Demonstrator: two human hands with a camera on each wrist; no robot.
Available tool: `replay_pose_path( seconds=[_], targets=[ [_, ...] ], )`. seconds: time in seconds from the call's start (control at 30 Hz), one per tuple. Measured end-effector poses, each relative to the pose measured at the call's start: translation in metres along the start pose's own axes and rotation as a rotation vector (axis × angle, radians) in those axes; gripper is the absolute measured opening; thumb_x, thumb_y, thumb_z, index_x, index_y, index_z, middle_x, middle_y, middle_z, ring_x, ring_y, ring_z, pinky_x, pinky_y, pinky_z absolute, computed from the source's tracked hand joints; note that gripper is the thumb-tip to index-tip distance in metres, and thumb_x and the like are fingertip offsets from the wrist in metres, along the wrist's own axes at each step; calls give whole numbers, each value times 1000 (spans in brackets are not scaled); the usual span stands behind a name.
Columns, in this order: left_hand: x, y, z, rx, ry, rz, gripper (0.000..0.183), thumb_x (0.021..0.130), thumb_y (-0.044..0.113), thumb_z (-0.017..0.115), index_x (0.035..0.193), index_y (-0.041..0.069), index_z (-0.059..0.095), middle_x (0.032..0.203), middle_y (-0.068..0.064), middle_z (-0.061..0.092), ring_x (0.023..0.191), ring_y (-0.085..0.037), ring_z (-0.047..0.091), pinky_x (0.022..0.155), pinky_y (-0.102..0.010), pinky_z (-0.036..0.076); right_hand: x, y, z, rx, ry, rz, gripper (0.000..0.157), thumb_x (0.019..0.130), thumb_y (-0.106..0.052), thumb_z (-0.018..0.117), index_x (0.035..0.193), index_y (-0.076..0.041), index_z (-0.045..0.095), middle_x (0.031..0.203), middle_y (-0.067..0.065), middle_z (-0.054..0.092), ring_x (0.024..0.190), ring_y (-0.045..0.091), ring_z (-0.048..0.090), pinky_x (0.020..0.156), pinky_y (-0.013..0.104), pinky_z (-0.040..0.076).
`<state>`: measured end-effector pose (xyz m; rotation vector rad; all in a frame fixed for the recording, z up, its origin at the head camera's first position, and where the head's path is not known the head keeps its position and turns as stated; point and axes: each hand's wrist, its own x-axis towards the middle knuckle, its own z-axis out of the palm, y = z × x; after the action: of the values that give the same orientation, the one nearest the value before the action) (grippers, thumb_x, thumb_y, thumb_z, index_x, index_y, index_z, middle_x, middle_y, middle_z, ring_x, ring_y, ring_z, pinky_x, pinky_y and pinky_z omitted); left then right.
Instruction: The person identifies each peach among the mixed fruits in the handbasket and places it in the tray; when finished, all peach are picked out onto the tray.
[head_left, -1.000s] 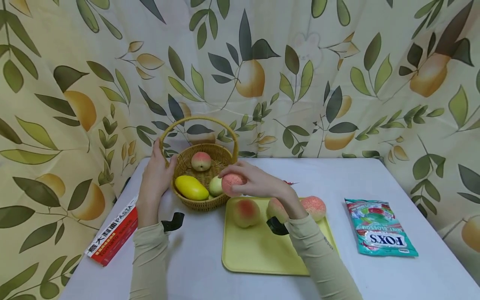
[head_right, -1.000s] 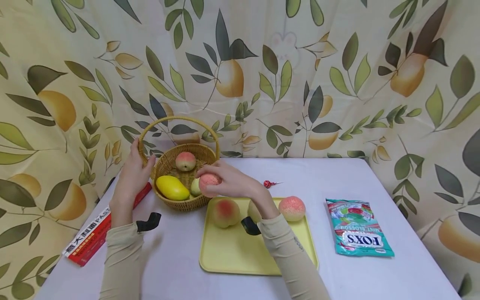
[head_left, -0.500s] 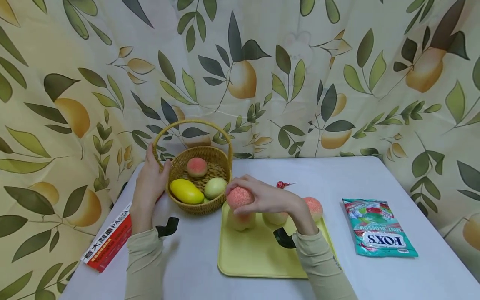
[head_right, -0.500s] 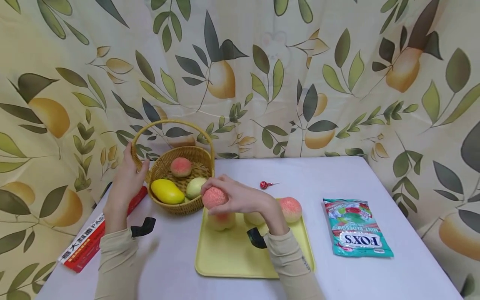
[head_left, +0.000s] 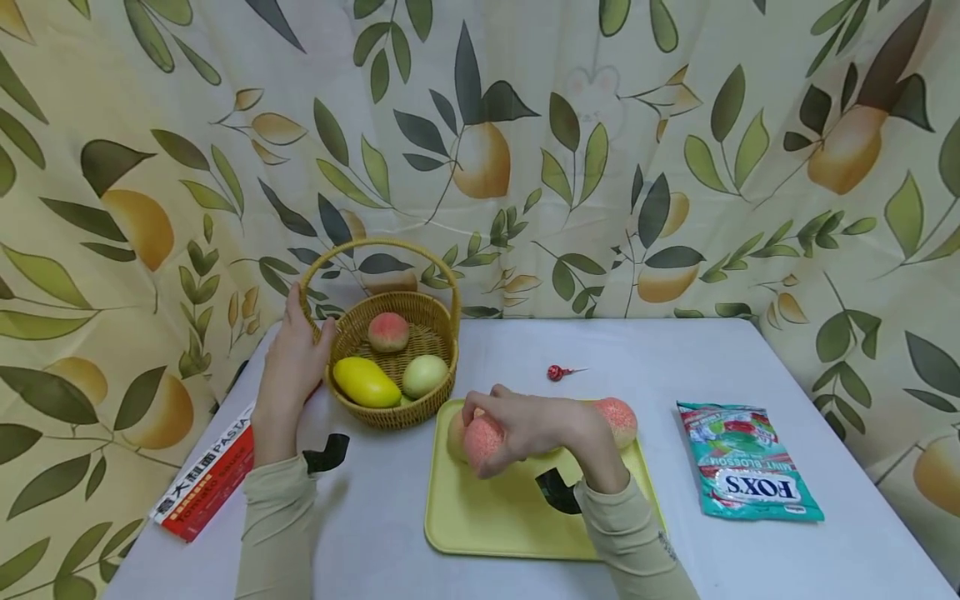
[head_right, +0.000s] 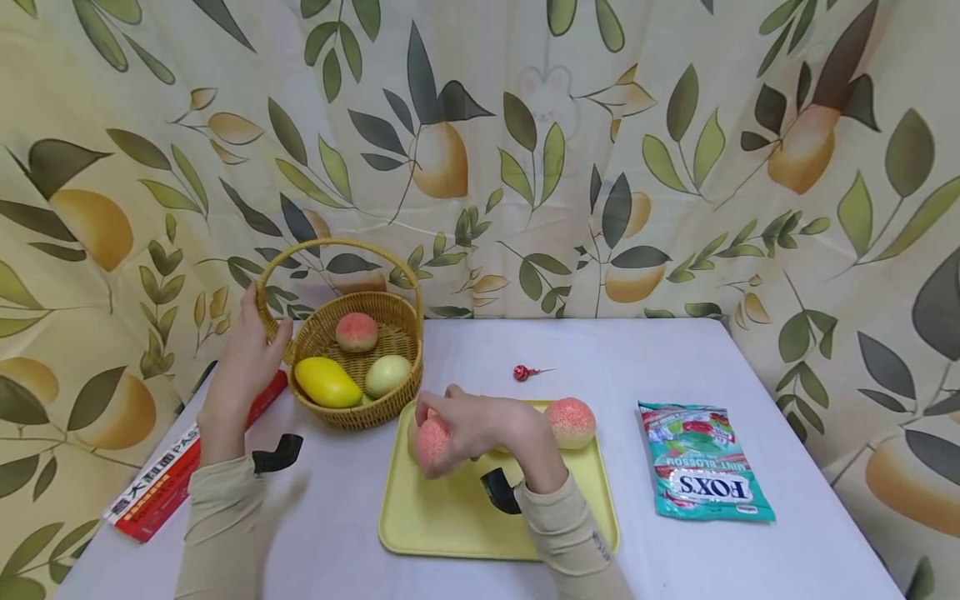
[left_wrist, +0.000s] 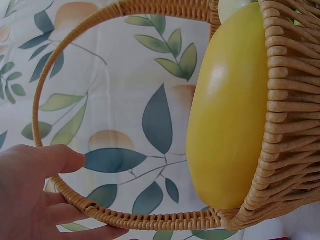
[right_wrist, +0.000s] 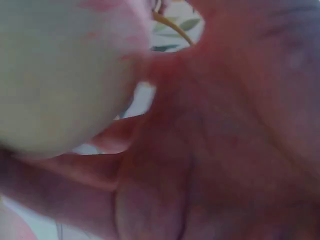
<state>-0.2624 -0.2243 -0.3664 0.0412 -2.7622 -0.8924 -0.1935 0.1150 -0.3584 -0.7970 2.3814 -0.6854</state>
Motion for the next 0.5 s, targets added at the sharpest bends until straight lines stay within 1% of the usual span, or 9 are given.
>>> replay_pose_path(
  seconds=[0.03,0.1,0.17,0.27,0.37,0.5],
  targets=[
    [1,1,-1,0,3,-1,84,108,47,40,165,13,-11,167,-29,25,131,-58,52,107,-71,44,1,-2,1,-18,-21,18,49,79,-34,85,116,-32,53,109,2,51,89,16,57,79,31,49],
    [3,1,-2,2,9,-8,84,107,48,39,165,14,-12,167,-29,25,132,-58,51,108,-71,43,3,-6,2,-45,-54,27,46,77,-29,85,112,-32,55,103,-1,52,86,13,55,75,28,48],
    [4,2,-3,6,14,-12,84,107,48,40,165,13,-11,166,-30,25,134,-58,49,109,-71,41,6,-10,4,-69,-72,25,45,77,-25,86,110,-30,56,102,-4,53,86,10,54,75,25,47],
    [4,1,-5,13,18,-15,85,107,47,40,165,12,-11,166,-31,26,137,-58,47,111,-71,40,7,-15,9,-98,-82,32,44,76,-22,88,106,-32,57,102,-7,52,89,8,53,78,23,47],
    [1,-3,-4,26,14,-15,85,108,45,42,165,10,-10,165,-32,27,136,-58,47,110,-72,40,6,-17,18,-141,-83,50,46,74,-21,90,105,-35,59,103,-11,54,91,7,53,81,22,47],
    [-9,-11,0,41,5,-25,86,107,45,43,165,9,-9,163,-34,28,135,-59,48,108,-72,42,6,-19,39,-244,-93,43,51,71,-20,90,110,-37,62,100,-15,56,86,2,52,76,19,46]
  ],
)
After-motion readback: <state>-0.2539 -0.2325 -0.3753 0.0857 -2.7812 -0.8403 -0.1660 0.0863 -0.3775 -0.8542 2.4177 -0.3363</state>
